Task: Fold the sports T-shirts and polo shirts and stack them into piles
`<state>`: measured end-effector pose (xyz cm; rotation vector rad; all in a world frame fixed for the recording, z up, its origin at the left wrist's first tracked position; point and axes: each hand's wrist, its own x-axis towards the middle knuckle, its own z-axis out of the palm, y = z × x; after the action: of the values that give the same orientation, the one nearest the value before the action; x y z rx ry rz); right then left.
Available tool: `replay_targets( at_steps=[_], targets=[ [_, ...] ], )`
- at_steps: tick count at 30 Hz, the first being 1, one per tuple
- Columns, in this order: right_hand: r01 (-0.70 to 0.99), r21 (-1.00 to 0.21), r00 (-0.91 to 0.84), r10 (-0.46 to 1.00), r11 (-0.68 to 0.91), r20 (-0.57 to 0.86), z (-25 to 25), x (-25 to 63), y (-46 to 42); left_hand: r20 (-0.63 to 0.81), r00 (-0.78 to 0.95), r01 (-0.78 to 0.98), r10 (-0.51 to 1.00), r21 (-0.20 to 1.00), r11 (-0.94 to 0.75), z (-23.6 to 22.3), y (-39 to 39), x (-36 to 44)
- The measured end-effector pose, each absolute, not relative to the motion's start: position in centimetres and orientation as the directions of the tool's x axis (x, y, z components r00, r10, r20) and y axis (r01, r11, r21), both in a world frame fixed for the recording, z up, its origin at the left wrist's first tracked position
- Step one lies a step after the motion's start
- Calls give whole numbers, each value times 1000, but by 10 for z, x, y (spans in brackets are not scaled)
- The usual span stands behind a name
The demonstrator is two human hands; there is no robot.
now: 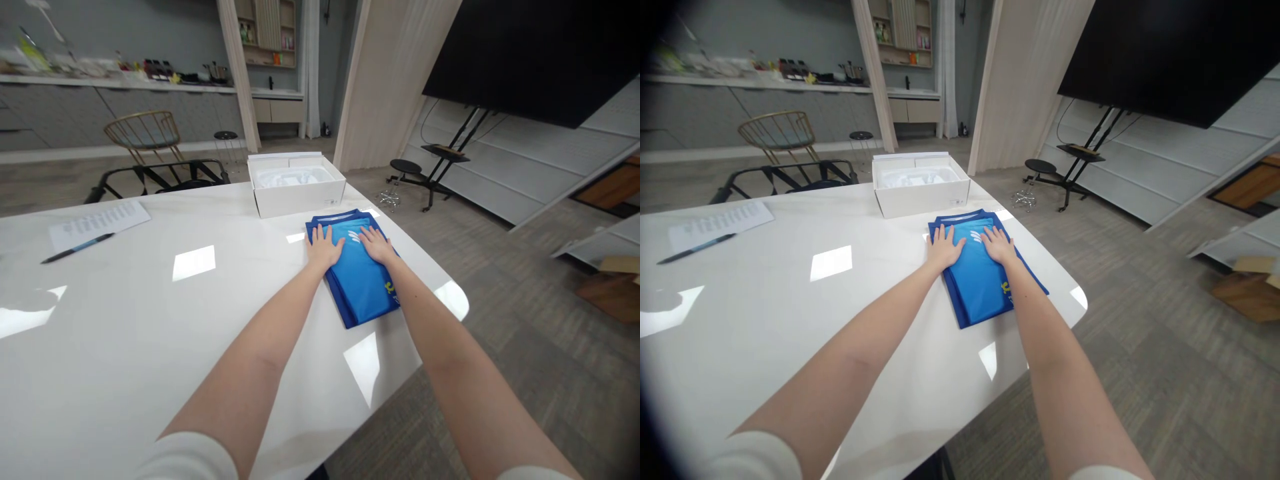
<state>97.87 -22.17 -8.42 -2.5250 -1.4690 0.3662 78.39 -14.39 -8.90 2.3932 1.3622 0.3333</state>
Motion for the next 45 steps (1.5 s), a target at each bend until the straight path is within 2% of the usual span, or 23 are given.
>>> replay_targets(
  at_steps=[1,3,6,9,11,15,19,22,25,27,30,37,45],
  targets=[
    [802,-286,511,850,-524,-126,-83,982,-225,33,485,789,874,414,-454,-86,-145,781],
    [783,-268,550,826,-562,-125,-80,984,-233,154,518,757,841,375,-535,-79,-154,779],
    [855,-267,456,890,-444,-20,-79,974,-244,349,658,593,668,306,-745,-73,-186,786],
    [921,-316,260,964,-228,63,-86,959,-262,289,734,521,615,342,-782,-78,-223,798],
    [934,-306,216,973,-182,81,-92,952,-279,247,743,526,622,359,-771,-86,-242,800],
    [934,-218,307,948,-283,85,-101,953,-316,257,727,540,636,359,-762,-98,-259,790],
    [921,-195,357,931,-337,77,-100,950,-344,242,747,525,619,355,-773,-100,-267,770],
    [926,-174,362,916,-334,171,-92,931,-358,251,766,499,592,350,-793,-99,-276,750],
    [953,-179,290,905,-244,311,-79,898,-365,275,788,452,551,350,-821,-93,-281,721],
    [965,-205,229,909,-165,347,-68,869,-363,285,783,447,553,360,-819,-84,-280,695],
    [957,-280,169,936,-80,310,-53,817,-349,268,742,520,614,347,-781,-69,-271,645],
    [804,-587,3,987,95,163,-59,664,-284,209,604,694,769,337,-637,-59,-255,468],
    [668,-637,-422,901,386,104,-77,425,-230,176,265,893,948,327,-310,-70,-276,234]
  ],
)
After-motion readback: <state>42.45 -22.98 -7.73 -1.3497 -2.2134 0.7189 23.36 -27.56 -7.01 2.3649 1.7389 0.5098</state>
